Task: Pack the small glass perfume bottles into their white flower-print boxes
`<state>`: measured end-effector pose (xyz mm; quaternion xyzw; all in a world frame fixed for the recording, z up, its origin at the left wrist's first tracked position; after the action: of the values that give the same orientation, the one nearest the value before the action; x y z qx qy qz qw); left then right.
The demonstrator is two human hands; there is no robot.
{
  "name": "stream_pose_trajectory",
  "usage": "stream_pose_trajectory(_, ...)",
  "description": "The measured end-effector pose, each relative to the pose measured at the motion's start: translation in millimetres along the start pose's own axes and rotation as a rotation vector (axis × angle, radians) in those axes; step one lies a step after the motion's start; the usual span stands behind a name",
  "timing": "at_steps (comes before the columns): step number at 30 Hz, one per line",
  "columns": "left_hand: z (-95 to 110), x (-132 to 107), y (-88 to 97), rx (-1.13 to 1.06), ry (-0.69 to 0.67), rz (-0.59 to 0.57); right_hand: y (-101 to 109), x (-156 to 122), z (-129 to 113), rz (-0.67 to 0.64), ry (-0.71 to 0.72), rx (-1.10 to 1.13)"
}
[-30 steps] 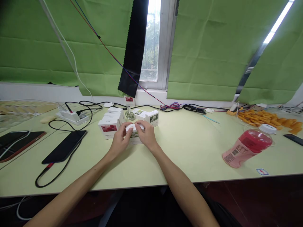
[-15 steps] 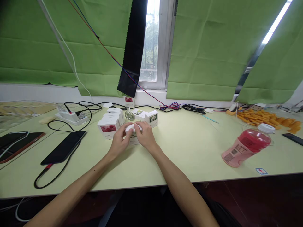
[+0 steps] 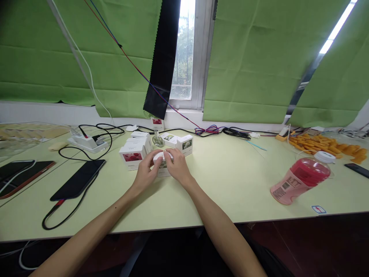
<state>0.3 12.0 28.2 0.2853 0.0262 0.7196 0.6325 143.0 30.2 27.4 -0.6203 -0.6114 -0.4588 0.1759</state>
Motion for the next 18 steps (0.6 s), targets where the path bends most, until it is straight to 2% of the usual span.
stream_pose_trajectory(18,-2.4,1.1,-0.5,0.007,0.000,-0.005,-1.0,0.0,2.5,-0.007,-0.014,-0.003)
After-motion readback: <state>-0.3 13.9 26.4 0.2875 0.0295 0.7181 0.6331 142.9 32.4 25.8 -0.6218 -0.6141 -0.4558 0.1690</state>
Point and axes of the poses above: each hand's wrist, its own x-axis towards the middle knuckle, its own y-axis out of the back of the hand, z = x × y, the point moved 2 cm from there along x, towards the middle knuckle, and after that the axes turned 15 degrees about y, right-handed, at the moved point
